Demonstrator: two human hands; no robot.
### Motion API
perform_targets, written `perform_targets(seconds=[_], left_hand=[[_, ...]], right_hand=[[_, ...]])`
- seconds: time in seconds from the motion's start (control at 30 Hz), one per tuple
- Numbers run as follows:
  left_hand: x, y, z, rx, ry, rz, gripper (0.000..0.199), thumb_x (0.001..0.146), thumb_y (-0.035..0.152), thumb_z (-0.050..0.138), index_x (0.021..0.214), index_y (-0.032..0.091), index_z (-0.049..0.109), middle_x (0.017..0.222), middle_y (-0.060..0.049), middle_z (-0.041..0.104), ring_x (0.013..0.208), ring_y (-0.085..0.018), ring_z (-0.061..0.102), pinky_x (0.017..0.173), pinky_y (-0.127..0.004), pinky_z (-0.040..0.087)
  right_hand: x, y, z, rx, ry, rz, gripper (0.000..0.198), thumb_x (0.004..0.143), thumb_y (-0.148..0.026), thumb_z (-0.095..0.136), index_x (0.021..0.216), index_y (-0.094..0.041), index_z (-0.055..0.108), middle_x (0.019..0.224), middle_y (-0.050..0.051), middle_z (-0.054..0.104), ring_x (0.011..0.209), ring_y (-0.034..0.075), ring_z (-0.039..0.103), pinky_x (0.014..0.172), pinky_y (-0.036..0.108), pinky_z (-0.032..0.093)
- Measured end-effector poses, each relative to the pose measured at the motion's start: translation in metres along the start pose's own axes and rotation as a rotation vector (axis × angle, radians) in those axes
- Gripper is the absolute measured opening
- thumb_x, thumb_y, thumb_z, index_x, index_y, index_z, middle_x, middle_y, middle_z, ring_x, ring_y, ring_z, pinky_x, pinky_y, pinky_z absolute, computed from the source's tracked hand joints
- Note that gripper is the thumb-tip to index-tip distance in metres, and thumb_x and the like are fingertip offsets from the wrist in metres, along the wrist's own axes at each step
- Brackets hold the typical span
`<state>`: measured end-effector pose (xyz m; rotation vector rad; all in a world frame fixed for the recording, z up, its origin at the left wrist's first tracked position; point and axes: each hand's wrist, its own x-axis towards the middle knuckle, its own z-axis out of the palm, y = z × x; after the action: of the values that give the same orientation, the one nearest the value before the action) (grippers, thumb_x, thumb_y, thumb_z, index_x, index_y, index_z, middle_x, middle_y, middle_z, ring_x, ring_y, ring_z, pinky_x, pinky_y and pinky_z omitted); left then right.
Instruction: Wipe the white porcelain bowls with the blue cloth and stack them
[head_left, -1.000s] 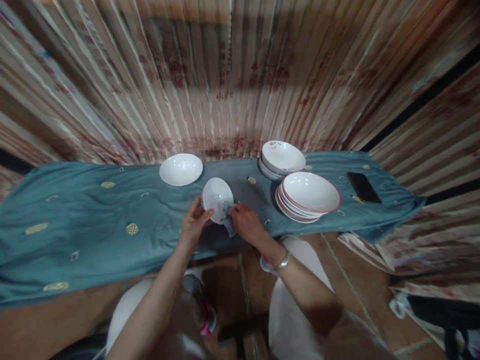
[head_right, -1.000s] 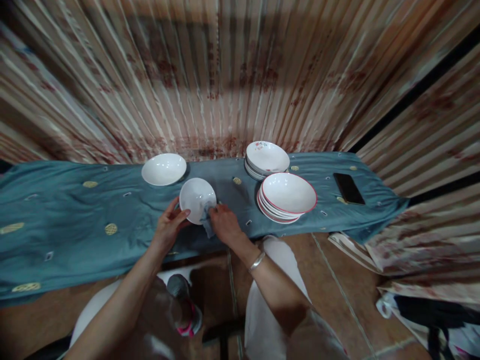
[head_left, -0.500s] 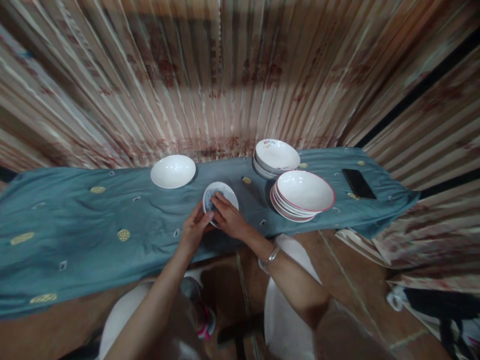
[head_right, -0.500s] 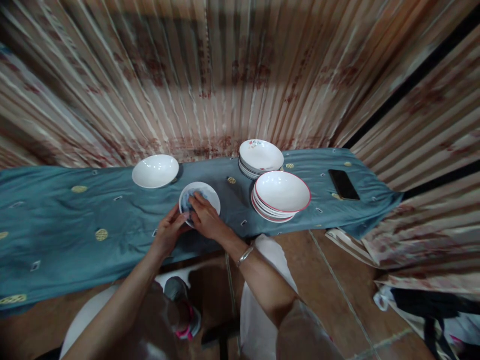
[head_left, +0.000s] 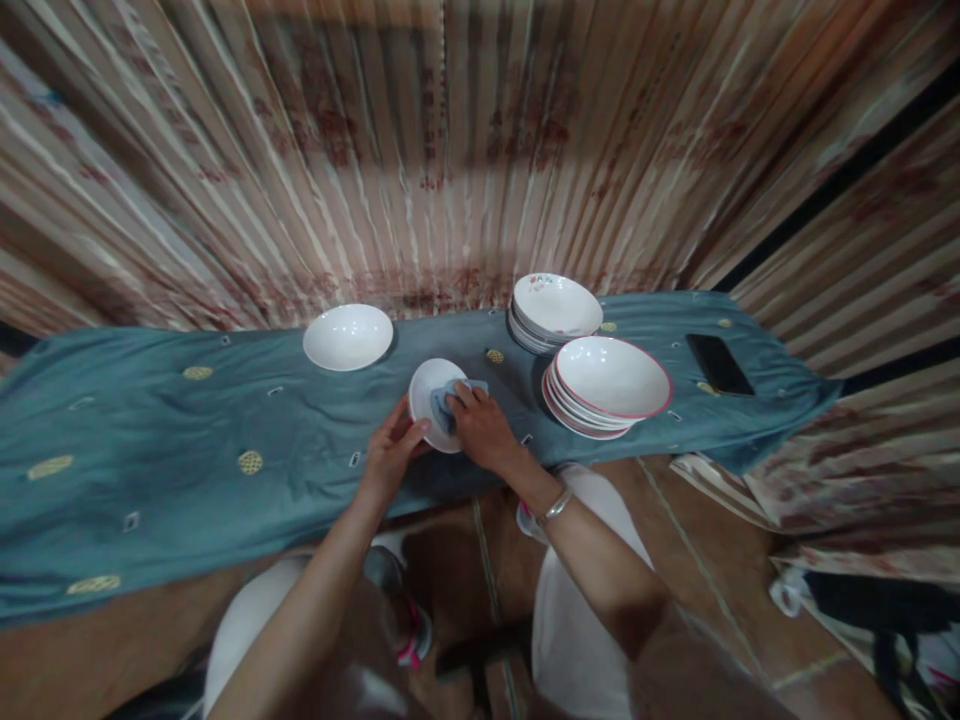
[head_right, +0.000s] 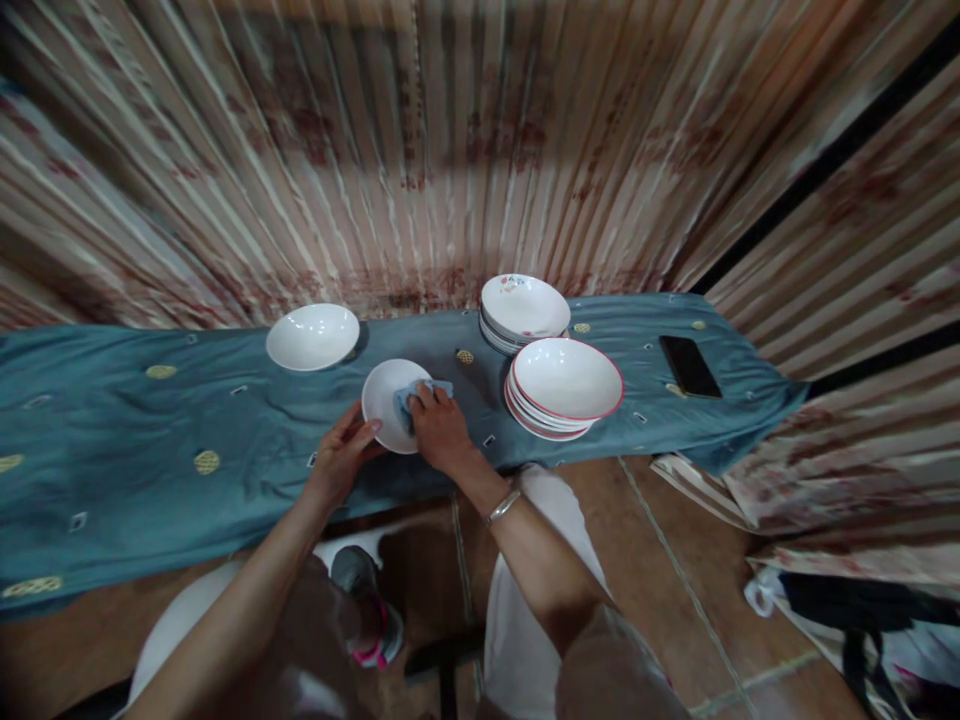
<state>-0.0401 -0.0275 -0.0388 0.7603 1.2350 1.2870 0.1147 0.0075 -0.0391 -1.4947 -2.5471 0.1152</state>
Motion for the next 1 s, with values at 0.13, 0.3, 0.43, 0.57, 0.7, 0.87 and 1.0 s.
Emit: perform_targets(seconds=[0.13,0.3,0.43,0.57,0.7,0.87,1.0], left_hand=[[0.002,-0.001,0.000,-0.011,0.016,-0.005,0.088,0.051,0.048,0.086,0.129,0.018,0.060,0.096,-0.008,0.074,0.083,-0.023,0.068,0.070,-0.034,0.059],[0.002,-0.001,0.000,-0.018,0.023,-0.009,0.082,0.053,0.045,0.085,0.127,0.020,0.061,0.097,-0.007,0.074,0.082,-0.022,0.068,0.068,-0.033,0.058],[0.003,-0.001,0.000,-0.018,0.020,-0.008,0.078,0.055,0.043,0.084,0.126,0.021,0.062,0.094,-0.005,0.074,0.080,-0.022,0.068,0.069,-0.033,0.058],[0.004,-0.004,-0.001,-0.013,0.020,0.008,0.080,0.055,0.045,0.084,0.127,0.020,0.061,0.093,-0.005,0.073,0.079,-0.020,0.067,0.069,-0.032,0.057],[0.005,-0.006,-0.002,-0.014,0.013,0.013,0.076,0.054,0.048,0.084,0.123,0.022,0.064,0.092,-0.004,0.073,0.077,-0.019,0.066,0.066,-0.030,0.057],[0.003,-0.004,-0.001,-0.020,0.007,0.010,0.076,0.055,0.049,0.084,0.122,0.020,0.065,0.092,-0.005,0.073,0.078,-0.019,0.067,0.066,-0.029,0.058],[0.000,-0.002,0.000,-0.022,-0.014,-0.005,0.076,0.054,0.051,0.084,0.122,0.020,0.066,0.103,-0.008,0.073,0.086,-0.023,0.068,0.069,-0.032,0.059]], right_hand=[[-0.007,0.004,0.000,0.046,-0.059,-0.050,0.030,0.092,-0.012,0.044,0.116,-0.011,0.062,0.129,0.017,0.057,0.120,0.026,0.049,0.099,0.041,0.043],[-0.014,0.008,0.000,0.245,-0.062,-0.099,0.026,0.092,-0.014,0.048,0.112,-0.011,0.065,0.120,0.017,0.064,0.113,0.024,0.056,0.101,0.041,0.041],[-0.016,0.008,0.002,0.469,-0.045,-0.103,0.024,0.089,-0.015,0.053,0.108,-0.016,0.067,0.109,0.010,0.070,0.102,0.021,0.062,0.095,0.037,0.044],[-0.012,0.005,0.008,0.733,-0.028,-0.117,0.027,0.086,-0.013,0.052,0.107,-0.018,0.068,0.103,0.006,0.071,0.095,0.019,0.065,0.088,0.033,0.047],[-0.004,-0.004,0.016,0.998,0.007,-0.111,0.031,0.084,-0.013,0.048,0.109,-0.017,0.067,0.107,0.004,0.070,0.101,0.017,0.064,0.092,0.030,0.048],[0.011,-0.018,0.022,1.150,0.164,-0.003,0.036,0.081,-0.017,0.052,0.116,-0.012,0.062,0.113,0.008,0.068,0.104,0.018,0.063,0.095,0.029,0.047],[0.024,-0.022,0.016,1.077,0.297,0.063,0.035,0.080,-0.018,0.055,0.114,-0.018,0.059,0.116,0.005,0.066,0.102,0.017,0.062,0.092,0.028,0.049]])
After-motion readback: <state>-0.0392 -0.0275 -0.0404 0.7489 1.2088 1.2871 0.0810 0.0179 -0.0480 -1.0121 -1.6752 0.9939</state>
